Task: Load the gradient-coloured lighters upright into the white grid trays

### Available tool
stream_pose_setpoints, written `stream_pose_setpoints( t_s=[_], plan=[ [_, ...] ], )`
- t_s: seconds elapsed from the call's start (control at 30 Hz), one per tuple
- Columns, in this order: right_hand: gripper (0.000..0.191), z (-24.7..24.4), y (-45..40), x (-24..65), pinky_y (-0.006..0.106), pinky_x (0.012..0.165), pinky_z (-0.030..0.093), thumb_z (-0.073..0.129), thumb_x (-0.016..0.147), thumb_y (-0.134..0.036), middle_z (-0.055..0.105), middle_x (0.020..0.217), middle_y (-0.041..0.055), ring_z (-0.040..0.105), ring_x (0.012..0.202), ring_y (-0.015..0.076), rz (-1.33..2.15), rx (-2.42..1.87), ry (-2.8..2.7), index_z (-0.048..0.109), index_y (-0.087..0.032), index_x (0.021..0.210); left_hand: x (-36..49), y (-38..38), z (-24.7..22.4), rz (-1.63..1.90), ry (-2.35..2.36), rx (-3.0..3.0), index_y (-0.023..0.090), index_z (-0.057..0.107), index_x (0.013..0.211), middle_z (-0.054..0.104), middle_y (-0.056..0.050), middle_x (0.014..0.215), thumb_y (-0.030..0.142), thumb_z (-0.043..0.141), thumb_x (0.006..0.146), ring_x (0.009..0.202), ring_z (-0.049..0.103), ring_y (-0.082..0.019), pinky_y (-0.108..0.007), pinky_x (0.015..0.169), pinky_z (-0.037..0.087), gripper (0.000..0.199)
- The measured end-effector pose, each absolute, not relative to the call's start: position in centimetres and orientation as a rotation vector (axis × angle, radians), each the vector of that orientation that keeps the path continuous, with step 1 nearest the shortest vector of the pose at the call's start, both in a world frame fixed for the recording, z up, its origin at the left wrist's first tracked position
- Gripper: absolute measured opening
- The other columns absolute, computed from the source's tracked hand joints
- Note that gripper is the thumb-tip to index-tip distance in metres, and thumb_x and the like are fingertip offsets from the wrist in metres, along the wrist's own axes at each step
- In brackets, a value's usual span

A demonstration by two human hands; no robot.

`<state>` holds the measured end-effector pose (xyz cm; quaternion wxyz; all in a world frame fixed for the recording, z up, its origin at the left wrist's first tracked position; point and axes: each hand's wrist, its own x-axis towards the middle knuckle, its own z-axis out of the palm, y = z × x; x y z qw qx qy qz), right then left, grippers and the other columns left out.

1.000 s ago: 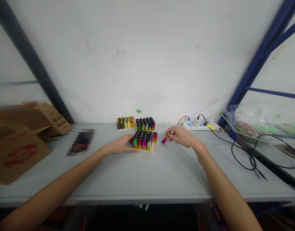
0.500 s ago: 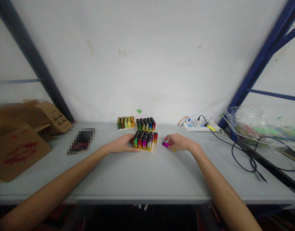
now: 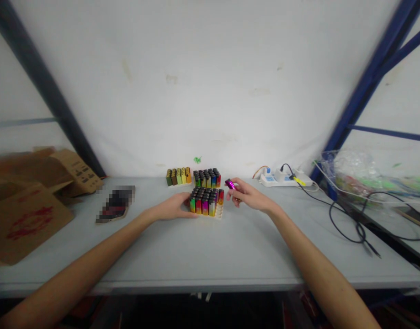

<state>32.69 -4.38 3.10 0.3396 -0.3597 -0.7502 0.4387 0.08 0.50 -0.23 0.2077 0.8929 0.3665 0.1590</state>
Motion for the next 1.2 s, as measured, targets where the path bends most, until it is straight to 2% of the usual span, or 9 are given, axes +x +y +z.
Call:
stream_pose_setpoints(
  t_s=[0.1,0.23,0.37,0.5,0.73,0.87,0.97,1.1,1.2],
  plan=[
    [0.038,2.5,-4.2,31.3,0.026,0.056,0.039,0.058,0.095,-0.060,0.046,0.074,-0.0055,0.041,0.058,0.0100,1.305,-0.878,-1.717,0.049,-0.023,0.098,0.1,0.4,-0.1,0.442,1.037,2.485,0.015,0.066,0.109,0.071,-0.009,0.100,0.067,0.075,0.073,0.086,0.065,-0.027,-0.035,0.074,0.050,0.063],
    [0.057,1.4,-3.8,29.8,0.024,0.047,0.019,0.040,0.094,-0.076,0.026,0.062,-0.0080,0.020,0.051,0.0091,1.429,-0.939,-1.497,0.043,-0.022,0.074,0.2,0.3,0.0,0.438,1.012,2.483,0.015,0.066,0.109,0.071,-0.008,0.100,0.067,0.074,0.074,0.085,0.065,-0.027,-0.034,0.074,0.051,0.062],
    [0.056,0.6,-3.8,28.9,0.025,0.045,0.010,0.041,0.094,-0.069,0.021,0.057,-0.0084,0.012,0.047,0.0084,1.338,-1.066,-1.415,0.034,-0.023,0.063,0.2,0.3,0.0,0.437,1.027,2.494,0.015,0.066,0.108,0.071,-0.009,0.099,0.068,0.074,0.074,0.085,0.065,-0.027,-0.035,0.074,0.051,0.064],
    [0.051,0.3,-3.9,28.4,0.025,0.042,0.014,0.041,0.093,-0.062,0.022,0.051,-0.0080,0.015,0.044,0.0089,1.226,-1.091,-1.453,0.030,-0.025,0.059,0.2,0.3,0.0,0.435,1.035,2.490,0.016,0.066,0.107,0.071,-0.009,0.099,0.069,0.074,0.074,0.086,0.065,-0.028,-0.036,0.075,0.051,0.064],
    [0.047,0.2,-4.0,28.1,0.024,0.040,0.014,0.041,0.093,-0.058,0.024,0.051,-0.0084,0.017,0.041,0.0083,1.267,-1.029,-1.439,0.032,-0.025,0.060,0.3,0.3,0.0,0.414,1.046,2.493,0.015,0.065,0.109,0.071,-0.009,0.099,0.067,0.074,0.074,0.084,0.065,-0.027,-0.034,0.073,0.050,0.063],
    [0.051,0.4,-4.2,28.2,0.024,0.042,0.016,0.043,0.093,-0.064,0.025,0.052,-0.0084,0.018,0.043,0.0082,1.256,-1.031,-1.454,0.037,-0.024,0.062,0.3,0.3,0.0,0.423,1.043,2.489,0.015,0.065,0.108,0.071,-0.009,0.099,0.066,0.075,0.074,0.085,0.065,-0.027,-0.034,0.073,0.050,0.062],
    [0.057,0.8,-4.2,28.2,0.024,0.044,0.017,0.043,0.092,-0.072,0.025,0.055,-0.0087,0.019,0.045,0.0084,1.269,-1.052,-1.467,0.048,-0.021,0.068,0.3,0.2,0.1,0.431,1.046,2.485,0.015,0.065,0.107,0.071,-0.009,0.098,0.066,0.075,0.073,0.085,0.065,-0.027,-0.034,0.074,0.050,0.062],
    [0.059,1.2,-4.1,28.3,0.025,0.048,0.030,0.044,0.092,-0.075,0.038,0.061,-0.0059,0.035,0.051,0.0112,1.148,-1.030,-1.541,0.061,-0.019,0.090,0.3,0.1,0.2,0.419,1.040,2.483,0.015,0.065,0.107,0.071,-0.009,0.098,0.066,0.075,0.074,0.085,0.066,-0.027,-0.034,0.074,0.051,0.061],
    [0.053,1.3,-4.0,28.5,0.027,0.059,0.043,0.052,0.091,-0.071,0.050,0.068,-0.0022,0.048,0.061,0.0138,0.944,-1.038,-1.693,0.062,-0.019,0.092,0.3,0.2,0.2,0.426,1.031,2.485,0.015,0.066,0.108,0.072,-0.009,0.099,0.066,0.075,0.074,0.086,0.066,-0.028,-0.035,0.074,0.051,0.063]
  ],
)
